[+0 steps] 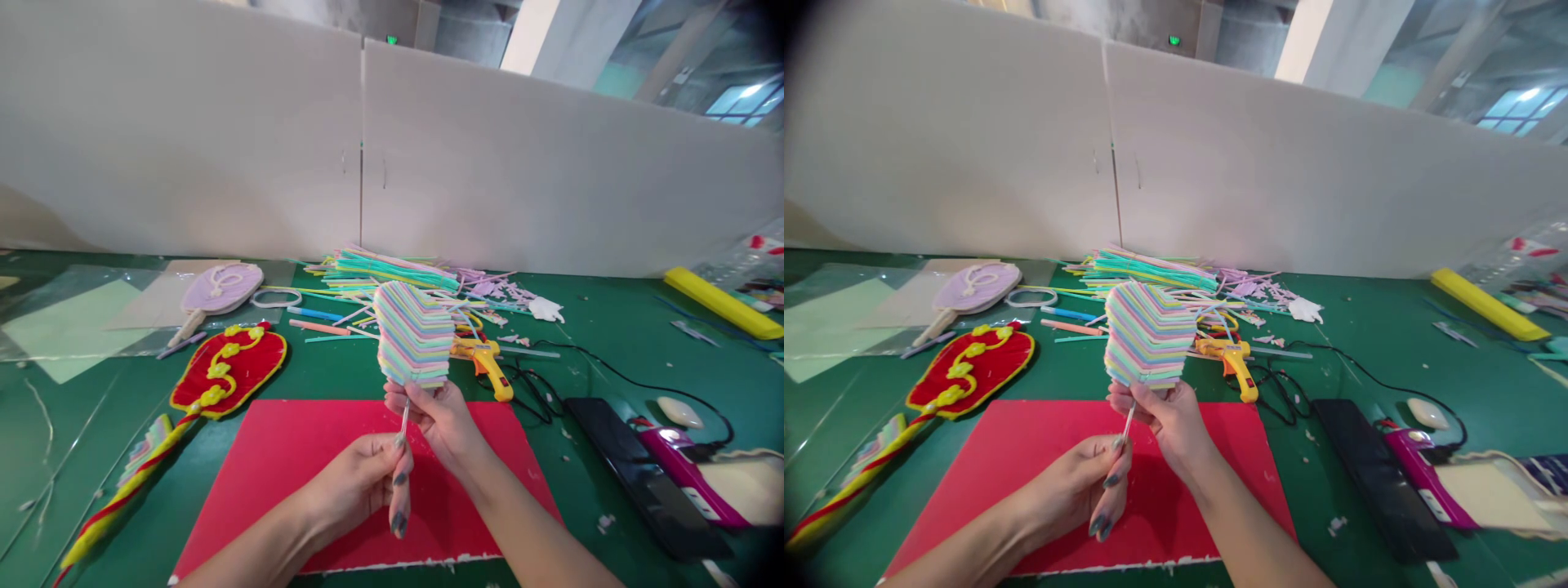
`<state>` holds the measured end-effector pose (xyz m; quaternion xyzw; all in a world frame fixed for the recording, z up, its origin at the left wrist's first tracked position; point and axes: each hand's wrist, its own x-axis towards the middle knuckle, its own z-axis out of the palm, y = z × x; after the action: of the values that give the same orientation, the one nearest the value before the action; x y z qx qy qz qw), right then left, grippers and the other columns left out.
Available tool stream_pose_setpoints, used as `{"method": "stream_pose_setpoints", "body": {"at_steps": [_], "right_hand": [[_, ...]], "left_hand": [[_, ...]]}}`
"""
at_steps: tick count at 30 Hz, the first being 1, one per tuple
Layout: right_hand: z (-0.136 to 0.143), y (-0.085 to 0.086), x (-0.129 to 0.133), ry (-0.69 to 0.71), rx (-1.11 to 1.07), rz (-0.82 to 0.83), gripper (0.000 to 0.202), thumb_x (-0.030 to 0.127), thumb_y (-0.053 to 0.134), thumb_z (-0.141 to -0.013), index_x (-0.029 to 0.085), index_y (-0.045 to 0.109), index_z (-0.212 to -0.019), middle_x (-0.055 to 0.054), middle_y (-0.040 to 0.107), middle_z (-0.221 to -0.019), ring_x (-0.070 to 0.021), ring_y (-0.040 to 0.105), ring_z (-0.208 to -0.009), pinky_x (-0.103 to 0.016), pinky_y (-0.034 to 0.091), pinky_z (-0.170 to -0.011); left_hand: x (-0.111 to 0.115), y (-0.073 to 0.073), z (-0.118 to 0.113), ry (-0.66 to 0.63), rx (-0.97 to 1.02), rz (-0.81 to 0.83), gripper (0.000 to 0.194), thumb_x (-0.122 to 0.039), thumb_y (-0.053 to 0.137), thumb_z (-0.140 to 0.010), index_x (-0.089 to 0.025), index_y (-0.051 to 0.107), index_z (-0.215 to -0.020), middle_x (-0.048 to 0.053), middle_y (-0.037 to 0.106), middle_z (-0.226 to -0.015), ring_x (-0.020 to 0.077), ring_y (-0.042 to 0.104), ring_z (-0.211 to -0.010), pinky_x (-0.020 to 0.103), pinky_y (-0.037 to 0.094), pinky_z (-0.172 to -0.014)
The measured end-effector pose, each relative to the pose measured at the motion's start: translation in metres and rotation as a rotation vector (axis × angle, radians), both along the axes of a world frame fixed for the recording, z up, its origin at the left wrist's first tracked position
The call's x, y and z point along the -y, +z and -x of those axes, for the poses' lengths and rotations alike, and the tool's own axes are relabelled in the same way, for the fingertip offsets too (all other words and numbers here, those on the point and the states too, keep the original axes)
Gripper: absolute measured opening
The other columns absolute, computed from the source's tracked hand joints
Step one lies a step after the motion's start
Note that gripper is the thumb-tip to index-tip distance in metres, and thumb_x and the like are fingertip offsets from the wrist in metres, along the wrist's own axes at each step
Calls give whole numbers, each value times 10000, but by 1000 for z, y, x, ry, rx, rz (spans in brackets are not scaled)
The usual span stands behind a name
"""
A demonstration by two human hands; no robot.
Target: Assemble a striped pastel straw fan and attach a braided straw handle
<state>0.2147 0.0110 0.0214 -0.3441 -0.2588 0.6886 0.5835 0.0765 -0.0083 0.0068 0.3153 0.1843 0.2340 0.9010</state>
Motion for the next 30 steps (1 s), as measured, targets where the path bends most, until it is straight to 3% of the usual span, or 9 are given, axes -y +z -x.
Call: {"method": "stream_pose_setpoints", "body": {"at_steps": [5, 8, 11, 15, 30], "right_hand": [[-1, 2, 0, 5, -15, 1, 231, 262, 768, -641, 146, 709, -832, -70, 734, -777, -188, 702, -680, -321, 562, -752], [-3, 1, -2, -18, -30, -1, 223, 249, 768, -641, 156, 707, -834, -56, 735, -777, -173, 700, -672, -296, 564, -730], [-4, -1, -2, -23, -26, 2, 225, 262, 767, -641, 148, 702, -824, -63, 734, -776, -183, 700, -669, -316, 564, -733], [-3, 0, -1, -20, -12, 4, 245, 289, 771, -631, 140, 703, -813, -79, 734, -797, -199, 702, -679, -346, 562, -755], [-2, 4, 0, -32, -9, -2, 235, 275, 772, -630, 145, 708, -815, -73, 734, -774, -187, 699, -657, -327, 565, -745]], "left_hand": [[2, 1, -1, 36, 17, 27, 363, -451, 530, -818, -153, 469, -619, -10, 518, -409, 94, 471, -357, 199, 370, -430], [5, 2, -2, 60, 125, 82, 352, -408, 442, -877, -150, 480, -640, -34, 450, -398, 79, 420, -350, 191, 340, -418], [7, 5, -3, 12, 234, 148, 345, -374, 365, -912, -158, 461, -661, -53, 387, -417, 73, 381, -358, 193, 309, -425], [9, 7, -4, -10, 294, 169, 288, -322, 403, -907, -167, 427, -666, -71, 340, -426, 60, 327, -349, 191, 251, -424], [10, 10, -6, 65, 135, 76, 271, -299, 480, -871, -170, 399, -646, -89, 294, -406, 47, 285, -337, 206, 182, -418]]}}
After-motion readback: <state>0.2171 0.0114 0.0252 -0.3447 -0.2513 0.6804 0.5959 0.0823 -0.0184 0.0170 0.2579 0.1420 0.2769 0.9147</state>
